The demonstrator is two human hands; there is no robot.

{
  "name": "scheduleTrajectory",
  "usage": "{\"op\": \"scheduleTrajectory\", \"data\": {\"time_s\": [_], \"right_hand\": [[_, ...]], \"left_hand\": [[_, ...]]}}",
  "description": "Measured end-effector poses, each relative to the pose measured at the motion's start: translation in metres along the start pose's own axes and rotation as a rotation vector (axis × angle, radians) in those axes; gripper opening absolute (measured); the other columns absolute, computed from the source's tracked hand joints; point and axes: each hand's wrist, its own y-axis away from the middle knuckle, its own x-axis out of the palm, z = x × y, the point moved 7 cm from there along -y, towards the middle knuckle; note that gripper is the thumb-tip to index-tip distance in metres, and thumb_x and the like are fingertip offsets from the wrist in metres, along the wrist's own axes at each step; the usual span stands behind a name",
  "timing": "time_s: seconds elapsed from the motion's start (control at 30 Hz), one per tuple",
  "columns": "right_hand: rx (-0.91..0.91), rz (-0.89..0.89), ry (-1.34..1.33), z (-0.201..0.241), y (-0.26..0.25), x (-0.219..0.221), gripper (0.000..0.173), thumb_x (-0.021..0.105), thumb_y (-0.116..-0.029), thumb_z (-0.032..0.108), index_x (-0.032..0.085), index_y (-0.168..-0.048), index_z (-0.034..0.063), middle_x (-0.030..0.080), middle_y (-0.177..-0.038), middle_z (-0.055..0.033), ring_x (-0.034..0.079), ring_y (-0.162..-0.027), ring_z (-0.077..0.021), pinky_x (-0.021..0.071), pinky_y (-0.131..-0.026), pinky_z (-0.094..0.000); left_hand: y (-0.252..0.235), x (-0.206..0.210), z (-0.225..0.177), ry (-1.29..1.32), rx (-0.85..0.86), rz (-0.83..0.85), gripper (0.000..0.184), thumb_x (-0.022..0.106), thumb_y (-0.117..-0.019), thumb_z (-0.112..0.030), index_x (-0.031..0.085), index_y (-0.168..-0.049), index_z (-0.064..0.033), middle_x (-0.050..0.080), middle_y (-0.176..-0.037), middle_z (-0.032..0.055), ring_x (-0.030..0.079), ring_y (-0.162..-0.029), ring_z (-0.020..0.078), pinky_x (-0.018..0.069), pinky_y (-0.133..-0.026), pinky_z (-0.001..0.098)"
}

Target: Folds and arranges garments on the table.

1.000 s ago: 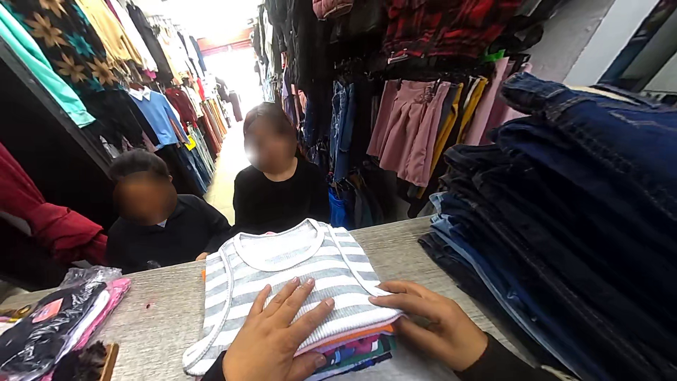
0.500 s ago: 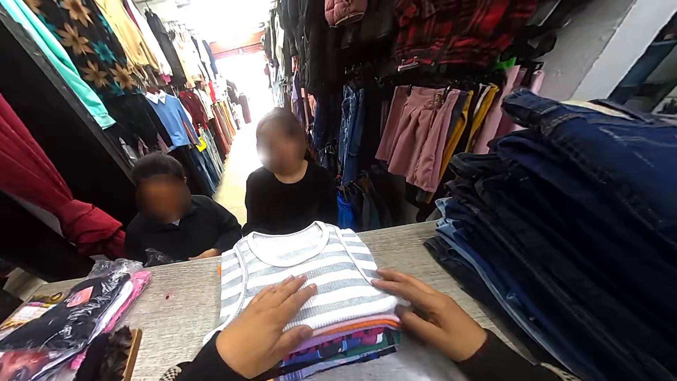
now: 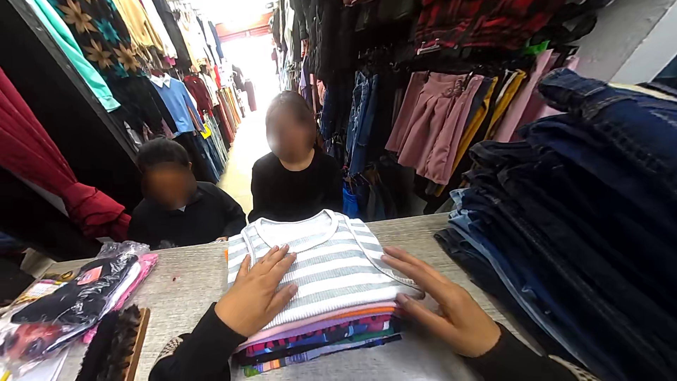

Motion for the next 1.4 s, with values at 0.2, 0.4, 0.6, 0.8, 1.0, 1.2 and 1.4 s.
{"op": "scheduleTrajectory", "data": {"time_s": [0.2,0.4,0.6,0.8,1.0,1.2,1.4], "right_hand": [[-0.106,0.102,-0.111,0.01,-0.006,0.018,0.038,0.054,-0.0983,0.022,0.069,-0.132,0.0143,0.067,-0.137,-0.0036,0.062,-0.127,-0.0114,0.0534,-0.105,-0.0309],[-0.053,-0.014,-0.003,-0.011,0.006,-0.004,0.03,0.056,-0.0953,0.013,0.075,-0.118,0.0089,0.076,-0.115,-0.0056,0.073,-0.105,-0.0126,0.0598,-0.091,-0.0306],[-0.086,-0.117,0.015,-0.002,0.008,-0.023,0.017,0.055,-0.095,0.008,0.071,-0.089,0.0089,0.074,-0.11,-0.0053,0.071,-0.101,-0.0084,0.0588,-0.087,-0.0232],[-0.16,0.026,0.075,-0.001,0.013,-0.008,0.021,0.063,-0.0965,0.03,0.077,-0.103,0.0152,0.072,-0.124,-0.0044,0.068,-0.114,-0.0167,0.0543,-0.098,-0.0365],[-0.102,-0.095,0.096,-0.003,0.011,-0.019,0.024,0.058,-0.099,0.024,0.078,-0.098,0.0119,0.076,-0.114,-0.003,0.071,-0.108,-0.0127,0.0561,-0.097,-0.0306],[-0.073,0.078,0.093,-0.007,0.014,0.003,0.021,0.071,-0.0873,0.025,0.072,-0.1,0.0087,0.07,-0.123,-0.0114,0.07,-0.108,-0.025,0.058,-0.09,-0.0471],[-0.045,-0.056,0.182,-0.002,0.009,-0.003,0.055,0.068,-0.0859,0.018,0.056,-0.138,0.0088,0.068,-0.13,-0.0074,0.068,-0.115,-0.0201,0.0566,-0.097,-0.043]], "left_hand": [[0.005,-0.005,-0.049,0.143,0.337,-0.106,0.045,0.05,-0.1066,-0.036,0.063,-0.137,-0.0054,0.063,-0.141,0.014,0.061,-0.131,0.0249,0.0492,-0.109,0.0454],[0.005,-0.003,-0.047,0.124,0.4,-0.187,0.032,0.053,-0.1056,-0.024,0.071,-0.123,-0.0033,0.071,-0.127,0.0145,0.067,-0.122,0.0212,0.0543,-0.103,0.0336],[0.01,-0.01,-0.063,-0.029,0.473,-0.275,0.034,0.046,-0.1031,-0.005,0.067,-0.13,-0.008,0.073,-0.123,0.0112,0.072,-0.111,0.0184,0.0589,-0.093,0.0305],[0.016,-0.01,-0.068,-0.031,0.54,-0.202,0.024,0.046,-0.1051,-0.012,0.068,-0.114,-0.0098,0.07,-0.127,0.0159,0.071,-0.113,0.0227,0.0599,-0.09,0.0333],[0.016,-0.004,-0.067,-0.085,0.432,-0.206,0.042,0.063,-0.0984,-0.033,0.066,-0.129,-0.0045,0.072,-0.123,0.013,0.072,-0.112,0.0201,0.0599,-0.09,0.0317],[0.013,0.005,-0.065,-0.125,0.396,-0.196,0.045,0.062,-0.0967,-0.035,0.067,-0.129,-0.0044,0.067,-0.134,0.0156,0.066,-0.122,0.0257,0.0551,-0.1,0.0361],[0.01,0.013,-0.059,-0.109,0.328,-0.135,0.057,0.057,-0.0989,-0.039,0.058,-0.14,-0.0003,0.062,-0.141,0.018,0.06,-0.132,0.0309,0.0513,-0.106,0.0465]]}}
